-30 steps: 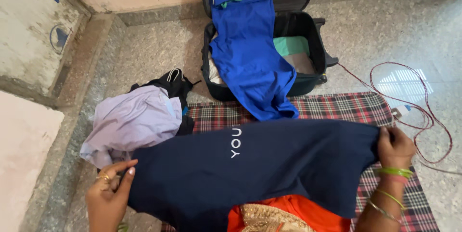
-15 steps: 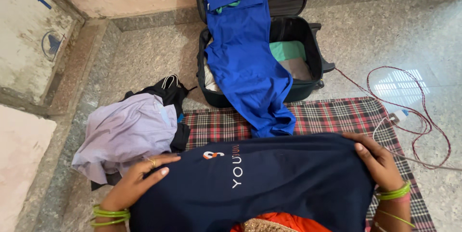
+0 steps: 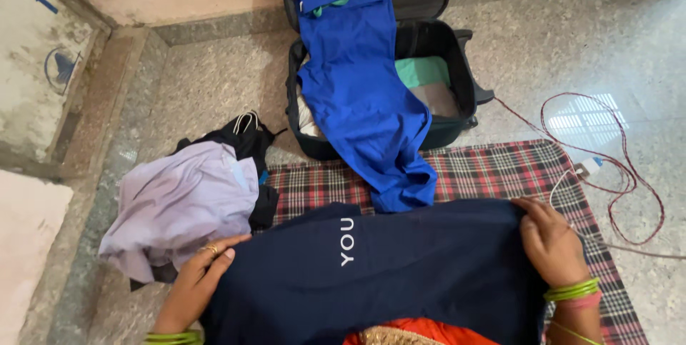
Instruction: The person folds a white garment, a blue pair of pants, and a light purple shirt, placing each folded item into an open suitcase on the floor.
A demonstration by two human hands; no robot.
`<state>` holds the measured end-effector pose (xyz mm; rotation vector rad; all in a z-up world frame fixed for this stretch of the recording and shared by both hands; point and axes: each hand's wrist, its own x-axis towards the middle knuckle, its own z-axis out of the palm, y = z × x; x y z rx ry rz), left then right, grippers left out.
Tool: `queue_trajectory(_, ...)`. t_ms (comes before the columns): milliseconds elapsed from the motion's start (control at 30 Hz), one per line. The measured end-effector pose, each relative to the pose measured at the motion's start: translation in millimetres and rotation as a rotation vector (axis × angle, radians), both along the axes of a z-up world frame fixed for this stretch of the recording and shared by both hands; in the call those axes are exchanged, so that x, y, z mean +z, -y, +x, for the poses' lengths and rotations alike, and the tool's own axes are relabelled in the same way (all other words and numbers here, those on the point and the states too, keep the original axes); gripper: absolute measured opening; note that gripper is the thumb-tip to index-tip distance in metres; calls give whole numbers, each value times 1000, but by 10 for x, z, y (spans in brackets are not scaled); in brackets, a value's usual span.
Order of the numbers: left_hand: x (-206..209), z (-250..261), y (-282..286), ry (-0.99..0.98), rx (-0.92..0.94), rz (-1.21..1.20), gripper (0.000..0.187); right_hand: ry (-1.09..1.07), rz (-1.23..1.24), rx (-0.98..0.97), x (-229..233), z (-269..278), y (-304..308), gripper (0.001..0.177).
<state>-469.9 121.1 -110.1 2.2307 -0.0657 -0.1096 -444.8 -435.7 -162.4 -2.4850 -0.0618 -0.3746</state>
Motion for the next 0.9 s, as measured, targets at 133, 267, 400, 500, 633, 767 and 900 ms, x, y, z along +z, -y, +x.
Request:
queue_trajectory(133,240,509,93,207,-139,562,48,-24,-11,224,-110,420,-236,49)
queue_trajectory(267,81,1538,690,386,-228,649,49,-53,-59,165,-512,1482,-565,46)
queue_trajectory(400,-456,2679,1248,-288,-357,821,56,-203,866,36,-1276,2415,-813,35)
queue_trajectory(500,-930,3230,1487,-603,-196,1005,63,23,669,-240,-1812,2564,-865,36)
queue_trajectory(633,-1322,3223,1780,-621,-422,795,65,-317,728,10,-1790,2363,-879,42)
queue_trajectory(767,-1039,2438,1666,-278,-824,906,73,-466,501,464,-980,1742,-870,37)
queue_trajectory(900,-368,1400,867,-367,-625,973,61,-357,466,955,-172,942,-1256,37)
